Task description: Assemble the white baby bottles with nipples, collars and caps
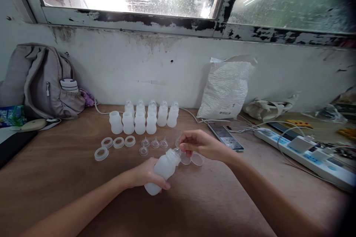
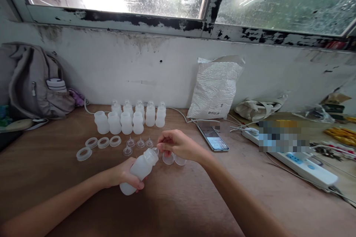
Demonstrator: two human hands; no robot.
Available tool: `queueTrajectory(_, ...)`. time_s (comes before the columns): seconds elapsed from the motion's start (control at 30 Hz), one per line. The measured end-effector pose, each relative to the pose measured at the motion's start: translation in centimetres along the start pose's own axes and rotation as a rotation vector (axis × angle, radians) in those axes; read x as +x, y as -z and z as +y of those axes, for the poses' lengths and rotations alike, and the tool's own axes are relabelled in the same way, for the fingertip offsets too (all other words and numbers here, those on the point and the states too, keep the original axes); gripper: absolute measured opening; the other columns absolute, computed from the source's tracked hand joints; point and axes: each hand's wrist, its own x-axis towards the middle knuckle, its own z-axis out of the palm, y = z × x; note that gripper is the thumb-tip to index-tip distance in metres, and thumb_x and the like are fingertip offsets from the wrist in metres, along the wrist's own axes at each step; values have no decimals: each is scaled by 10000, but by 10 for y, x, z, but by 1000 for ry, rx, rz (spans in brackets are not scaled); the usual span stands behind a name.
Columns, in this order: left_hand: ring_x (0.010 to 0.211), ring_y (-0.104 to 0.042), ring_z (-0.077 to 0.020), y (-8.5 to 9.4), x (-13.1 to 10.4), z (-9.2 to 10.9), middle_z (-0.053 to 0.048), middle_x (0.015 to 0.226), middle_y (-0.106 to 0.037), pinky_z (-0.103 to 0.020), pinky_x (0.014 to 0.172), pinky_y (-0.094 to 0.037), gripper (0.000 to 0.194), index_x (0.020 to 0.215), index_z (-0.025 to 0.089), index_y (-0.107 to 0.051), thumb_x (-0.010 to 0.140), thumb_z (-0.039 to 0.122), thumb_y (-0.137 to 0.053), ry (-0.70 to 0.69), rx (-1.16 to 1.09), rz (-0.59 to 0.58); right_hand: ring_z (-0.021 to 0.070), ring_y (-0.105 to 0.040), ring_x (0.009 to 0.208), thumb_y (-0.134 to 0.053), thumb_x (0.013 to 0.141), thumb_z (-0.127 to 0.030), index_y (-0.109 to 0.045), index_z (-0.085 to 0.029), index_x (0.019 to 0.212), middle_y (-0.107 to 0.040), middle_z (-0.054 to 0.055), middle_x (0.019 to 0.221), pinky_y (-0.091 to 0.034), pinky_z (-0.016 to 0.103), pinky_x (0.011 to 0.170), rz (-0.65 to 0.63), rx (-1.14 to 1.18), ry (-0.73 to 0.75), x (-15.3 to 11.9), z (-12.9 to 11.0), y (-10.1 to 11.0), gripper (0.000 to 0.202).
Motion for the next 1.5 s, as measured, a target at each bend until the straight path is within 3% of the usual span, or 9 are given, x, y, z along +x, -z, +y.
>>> queueTrajectory(0.33, 499, -527, -102, 5, 1, -4, 28, 608, -547, -229, 477, -424, 254, 705, 140, -531, 527, 214, -696, 6, -30, -57, 95, -531, 521, -541, 745, -470, -550, -140, 791, -565, 9, 631, -424, 215, 492, 15, -4, -3, 2, 0, -4, 333)
queueTrajectory(0.53, 504, -524, -99, 4, 1, -3, 34, 616, -544, -229, 481, -426, 273, 718, 149, -526, 526, 220, -706, -1, -10, -61, 88, -515, 490, -532, 742, -492, -556, -140, 818, -562, 11, 624, -399, 190, 430, -100, -66, -55, 2, 2, -9, 360)
queueTrajectory(0.8, 483, -529, -102, 4, 2, -5, 32, 597, -556, -222, 463, -423, 257, 696, 146, -529, 519, 213, -702, 27, -10, -34, 106, -536, 585, -562, 757, -351, -540, -161, 905, -572, 4, 680, -415, 212, 518, -138, -86, 69, -2, -4, -3, 241)
queueTrajectory(1.0, 486, -523, -100, 4, 1, -3, 28, 589, -552, -215, 461, -416, 263, 701, 143, -531, 515, 219, -700, 18, -16, -49, 127, -549, 700, -510, 770, -187, -543, -178, 902, -595, 36, 851, -432, 239, 600, -134, -149, 122, -4, -8, -2, 137)
queueTrajectory(1.17, 491, -520, -99, 3, -1, -1, 28, 606, -553, -221, 473, -423, 254, 696, 146, -535, 516, 214, -701, 4, -8, -46, 164, -516, 922, -537, 766, -254, -561, -187, 869, -543, 48, 1045, -417, 273, 769, -120, -156, 182, -4, -14, -7, 125)
queueTrajectory(1.33, 494, -527, -100, 3, -1, 0, 31, 601, -551, -217, 476, -422, 253, 698, 148, -533, 523, 219, -701, 9, 5, -43, 137, -535, 711, -508, 779, -438, -547, -181, 943, -595, 41, 823, -422, 234, 592, -64, -206, 35, -2, -9, -11, 308)
queueTrajectory(1.5, 480, -521, -96, 3, 1, -2, 31, 605, -546, -216, 465, -415, 248, 696, 146, -529, 525, 219, -694, 6, -8, -44, 131, -541, 680, -546, 766, -387, -572, -158, 857, -598, 34, 776, -428, 239, 592, -45, -128, 95, -2, -5, -7, 248)
